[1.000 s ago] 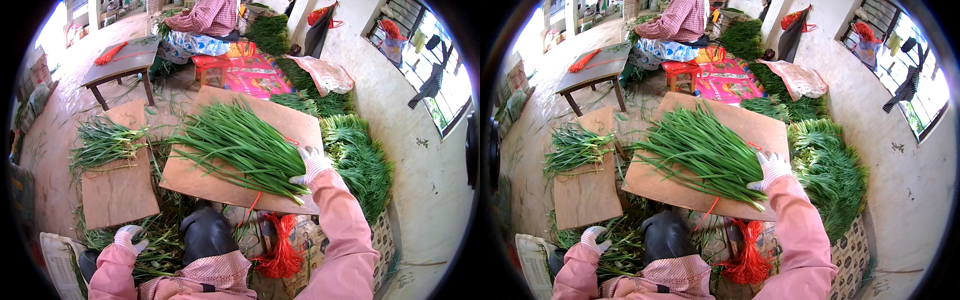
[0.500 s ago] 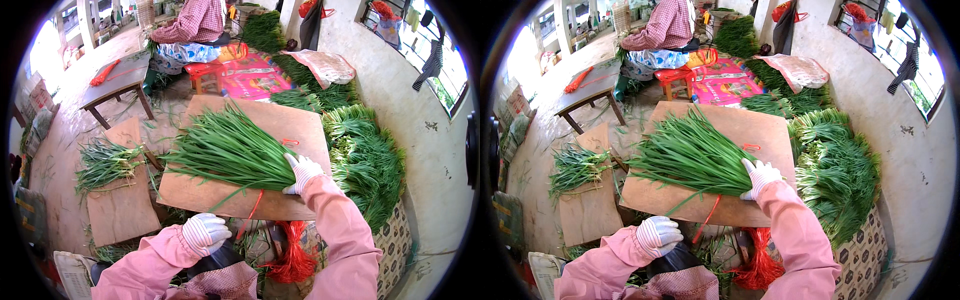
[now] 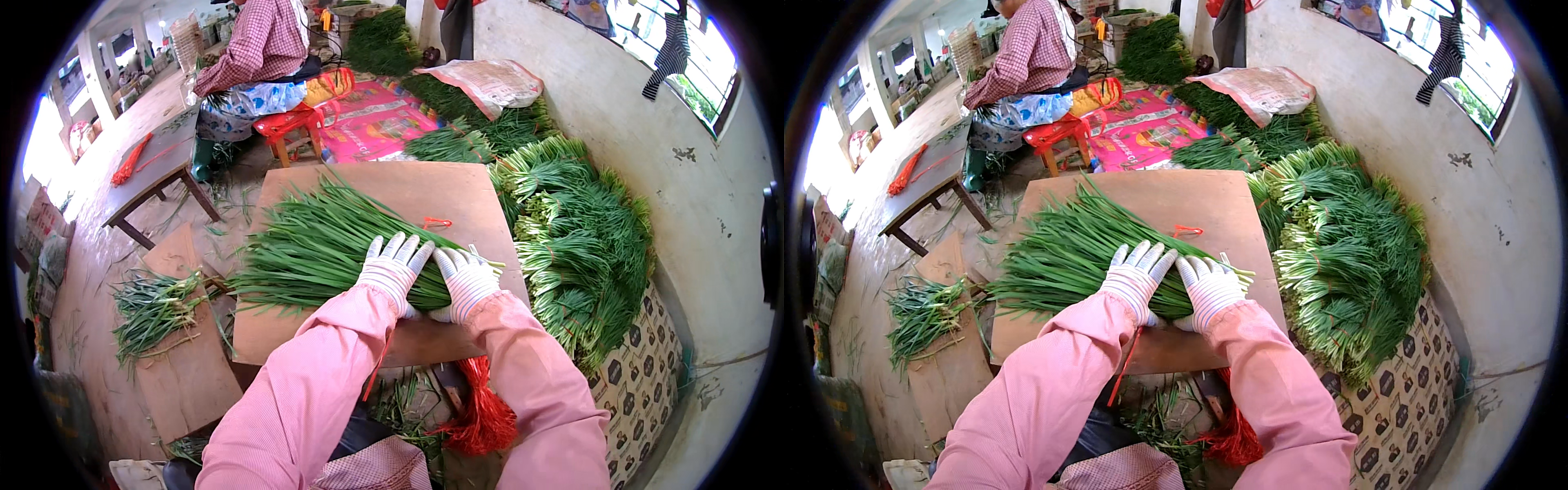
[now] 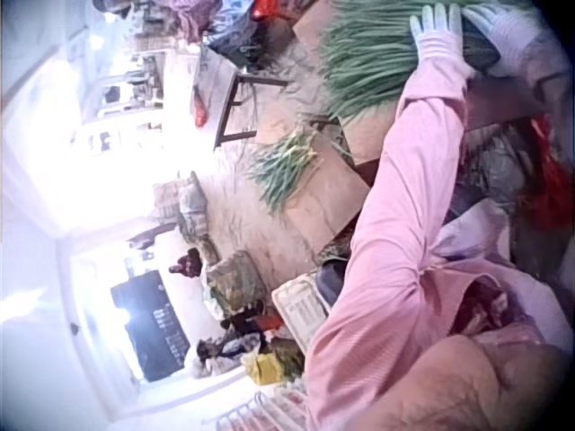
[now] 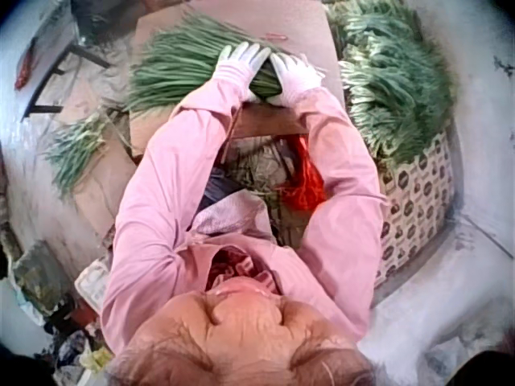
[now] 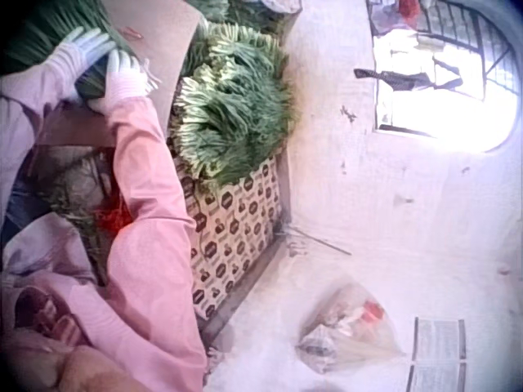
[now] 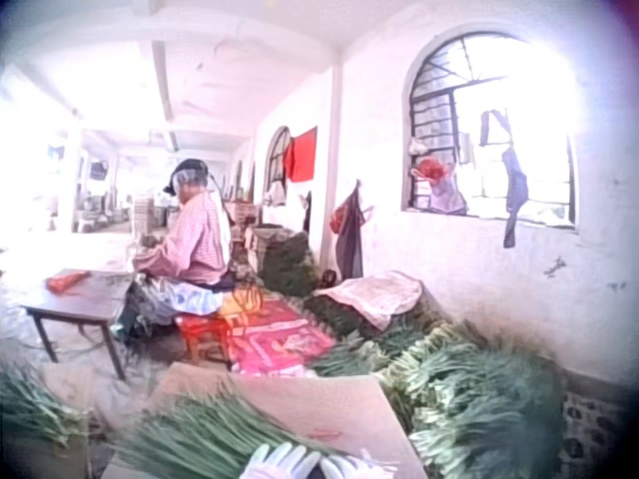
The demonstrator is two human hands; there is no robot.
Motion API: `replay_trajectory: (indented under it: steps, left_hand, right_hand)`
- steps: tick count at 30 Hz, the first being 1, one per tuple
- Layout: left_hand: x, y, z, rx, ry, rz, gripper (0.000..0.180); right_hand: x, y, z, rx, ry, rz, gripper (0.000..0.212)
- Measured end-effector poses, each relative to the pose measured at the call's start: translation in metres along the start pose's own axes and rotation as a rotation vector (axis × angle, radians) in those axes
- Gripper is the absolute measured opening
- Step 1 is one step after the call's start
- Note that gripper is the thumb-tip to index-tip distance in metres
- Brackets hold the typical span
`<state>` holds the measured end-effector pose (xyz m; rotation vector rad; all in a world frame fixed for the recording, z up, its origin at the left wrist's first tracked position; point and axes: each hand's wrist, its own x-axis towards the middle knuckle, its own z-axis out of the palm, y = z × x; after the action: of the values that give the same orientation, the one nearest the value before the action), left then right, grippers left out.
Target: The person bundles green onions by hand, securing them with red rubber bands and placing the bundles into a white plastic crate.
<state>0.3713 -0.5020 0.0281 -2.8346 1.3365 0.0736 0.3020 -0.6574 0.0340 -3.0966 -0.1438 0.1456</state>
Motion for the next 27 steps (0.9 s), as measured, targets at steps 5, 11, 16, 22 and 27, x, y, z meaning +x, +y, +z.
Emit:
replay_trajectory:
  steps: [5, 11, 16, 22, 27]
  left_hand:
    - [-0.001, -0.005, 0.014, -0.053, 0.062, 0.013, 0.108]
    - [-0.091, -0.033, 0.013, -0.163, 0.254, 0.126, 0.075]
    - [-0.291, -0.089, 0.045, -0.385, 0.512, 0.028, 0.031]
    - [-0.478, -0.117, 0.09, -0.439, 0.15, -0.453, 0.025]
    - [-0.526, -0.091, 0.143, -0.445, 0.178, -0.785, 0.047]
  right_hand:
    - [0.007, 0.003, 0.007, 0.049, 0.132, 0.107, 0.106]
    - [0.015, 0.012, 0.006, 0.377, 0.022, 0.062, 0.096]
    - [0.018, 0.004, -0.001, 0.086, -0.142, 0.214, 0.127]
    - [0.042, -0.073, -0.082, -0.074, -0.063, 0.042, 0.104]
    - [0.11, -0.265, -0.077, -0.027, 0.003, -0.523, 0.07]
